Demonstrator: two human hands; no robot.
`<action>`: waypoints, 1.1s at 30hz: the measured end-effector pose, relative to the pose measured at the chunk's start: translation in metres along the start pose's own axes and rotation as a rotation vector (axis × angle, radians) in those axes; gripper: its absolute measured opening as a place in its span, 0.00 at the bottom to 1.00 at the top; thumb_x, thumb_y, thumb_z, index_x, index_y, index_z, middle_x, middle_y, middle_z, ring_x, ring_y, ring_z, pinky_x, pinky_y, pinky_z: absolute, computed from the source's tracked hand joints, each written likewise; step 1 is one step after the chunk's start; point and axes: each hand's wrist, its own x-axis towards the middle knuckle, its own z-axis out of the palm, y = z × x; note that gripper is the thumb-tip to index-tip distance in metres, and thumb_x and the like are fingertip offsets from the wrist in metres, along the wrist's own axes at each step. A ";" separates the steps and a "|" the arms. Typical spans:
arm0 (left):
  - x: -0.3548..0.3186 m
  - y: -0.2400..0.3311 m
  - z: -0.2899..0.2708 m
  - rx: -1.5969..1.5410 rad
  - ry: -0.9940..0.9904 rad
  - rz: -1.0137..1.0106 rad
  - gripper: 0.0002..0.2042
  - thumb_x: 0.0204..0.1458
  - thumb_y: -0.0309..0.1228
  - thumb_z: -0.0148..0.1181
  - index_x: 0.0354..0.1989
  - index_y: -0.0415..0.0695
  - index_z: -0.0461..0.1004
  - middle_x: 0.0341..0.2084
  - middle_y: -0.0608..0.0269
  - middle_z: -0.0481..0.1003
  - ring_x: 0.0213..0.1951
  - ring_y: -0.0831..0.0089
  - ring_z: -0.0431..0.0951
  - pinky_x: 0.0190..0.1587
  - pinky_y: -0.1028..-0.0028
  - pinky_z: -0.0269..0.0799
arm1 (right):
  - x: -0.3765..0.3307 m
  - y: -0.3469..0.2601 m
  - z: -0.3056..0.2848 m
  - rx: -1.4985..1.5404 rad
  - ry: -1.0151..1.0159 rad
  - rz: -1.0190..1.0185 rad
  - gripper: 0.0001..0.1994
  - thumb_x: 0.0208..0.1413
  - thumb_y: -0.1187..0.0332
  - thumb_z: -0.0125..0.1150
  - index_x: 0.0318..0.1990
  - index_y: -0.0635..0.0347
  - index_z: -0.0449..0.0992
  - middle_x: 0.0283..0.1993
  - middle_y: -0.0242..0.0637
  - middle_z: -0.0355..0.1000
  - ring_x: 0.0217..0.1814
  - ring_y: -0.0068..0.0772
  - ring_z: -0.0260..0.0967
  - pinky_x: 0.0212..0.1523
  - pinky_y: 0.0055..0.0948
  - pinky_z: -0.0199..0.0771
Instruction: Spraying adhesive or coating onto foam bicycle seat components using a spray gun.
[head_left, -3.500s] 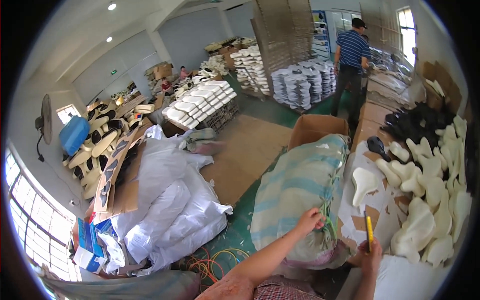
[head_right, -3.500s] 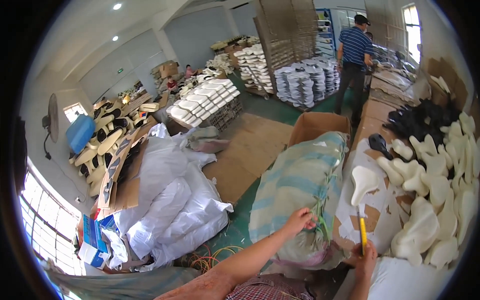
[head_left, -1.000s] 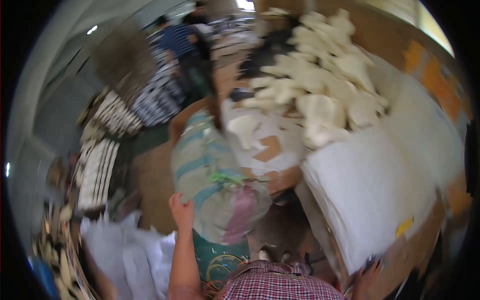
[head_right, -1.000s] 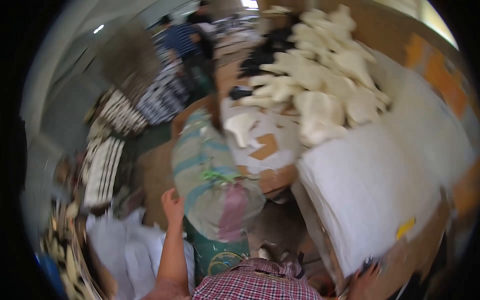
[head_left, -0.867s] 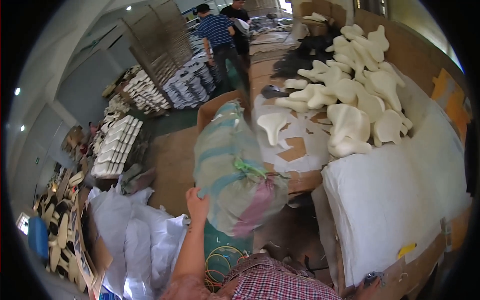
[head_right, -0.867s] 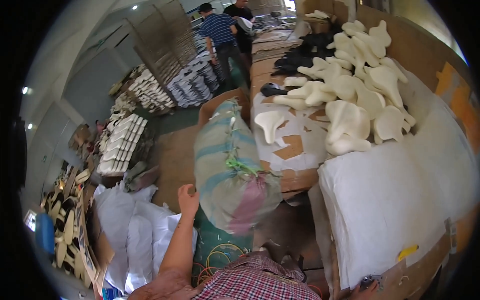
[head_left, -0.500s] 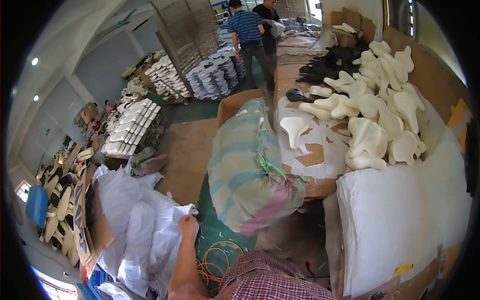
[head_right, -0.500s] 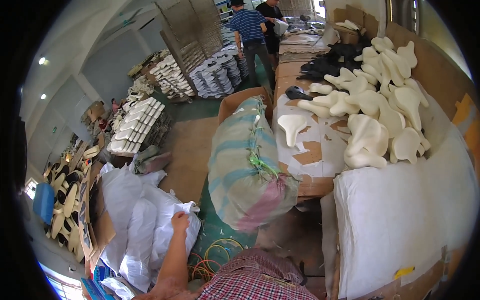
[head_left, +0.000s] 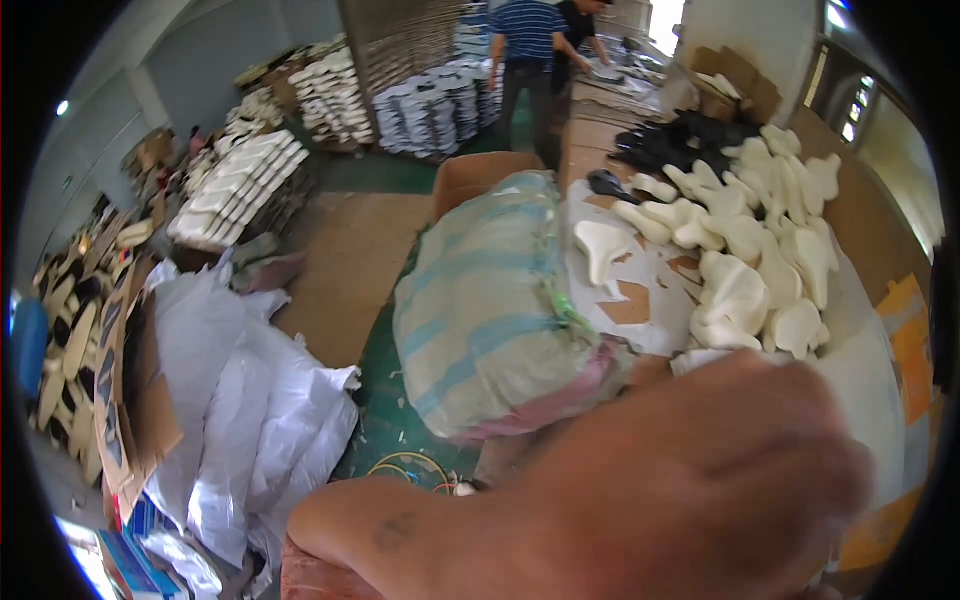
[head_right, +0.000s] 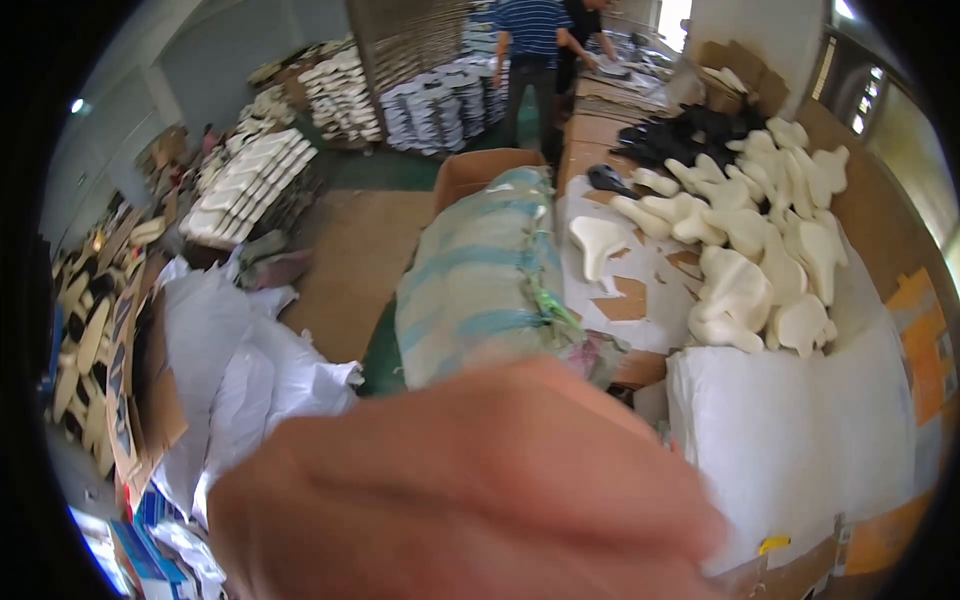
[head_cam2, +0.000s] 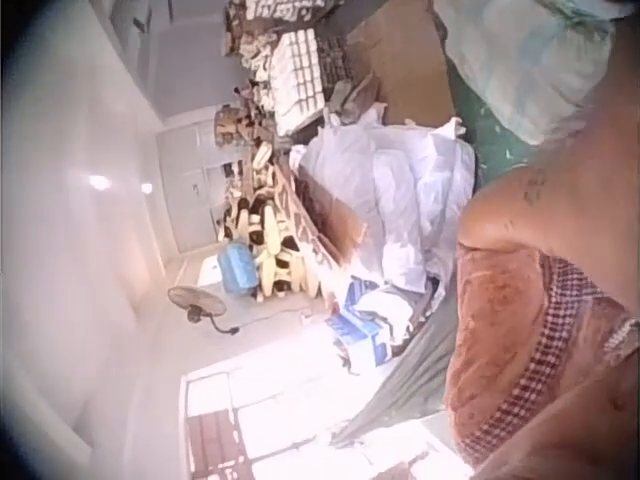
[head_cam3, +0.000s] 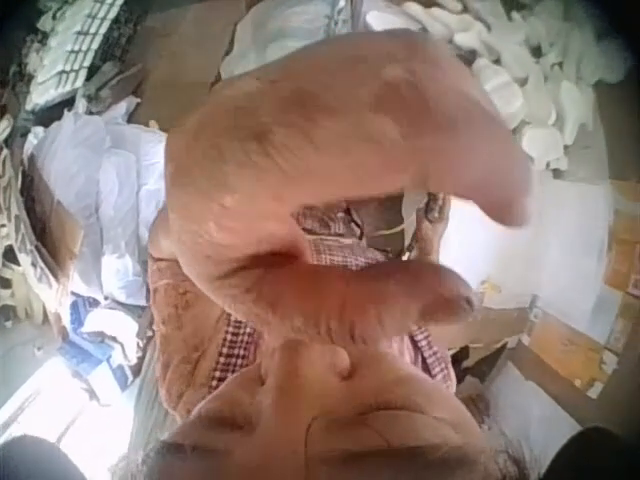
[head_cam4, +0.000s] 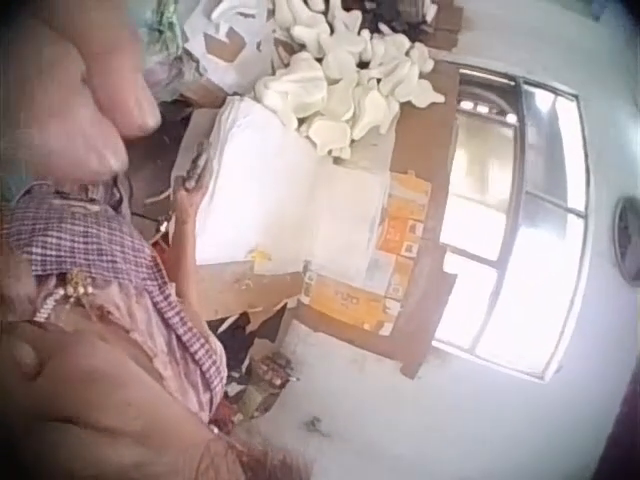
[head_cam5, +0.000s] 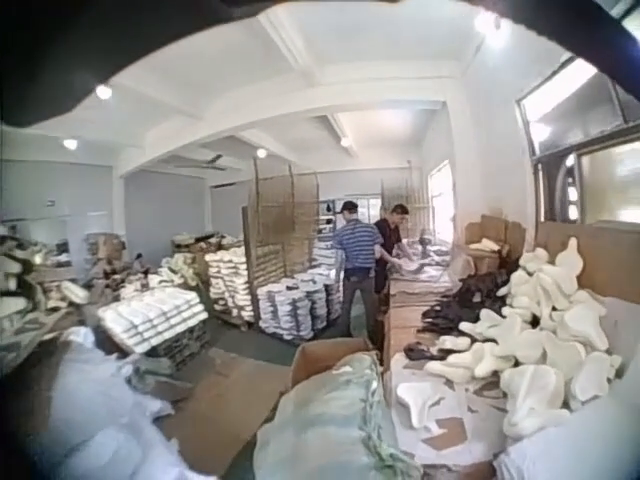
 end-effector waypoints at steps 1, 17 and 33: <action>-0.006 0.002 -0.004 -0.008 0.013 -0.011 0.17 0.38 0.25 0.62 0.39 0.35 0.71 0.36 0.52 0.72 0.40 0.58 0.73 0.41 0.68 0.69 | 0.004 -0.002 0.012 0.065 -0.090 0.023 0.35 0.36 0.81 0.51 0.60 0.63 0.57 0.55 0.41 0.60 0.57 0.34 0.56 0.56 0.29 0.55; -0.117 -0.037 0.036 0.133 0.034 -0.288 0.16 0.41 0.29 0.60 0.39 0.35 0.70 0.35 0.51 0.72 0.39 0.57 0.73 0.41 0.64 0.69 | 0.001 -0.122 0.234 0.248 -1.280 0.286 0.26 0.52 0.75 0.58 0.59 0.61 0.60 0.45 0.28 0.66 0.45 0.17 0.61 0.48 0.18 0.60; -0.582 0.036 -0.228 0.508 1.879 -0.927 0.04 0.47 0.27 0.53 0.28 0.41 0.71 0.22 0.62 0.71 0.22 0.72 0.73 0.26 0.75 0.72 | -0.014 -0.152 0.495 0.479 -1.579 0.287 0.27 0.56 0.67 0.54 0.62 0.63 0.54 0.41 0.35 0.69 0.38 0.23 0.66 0.27 0.20 0.66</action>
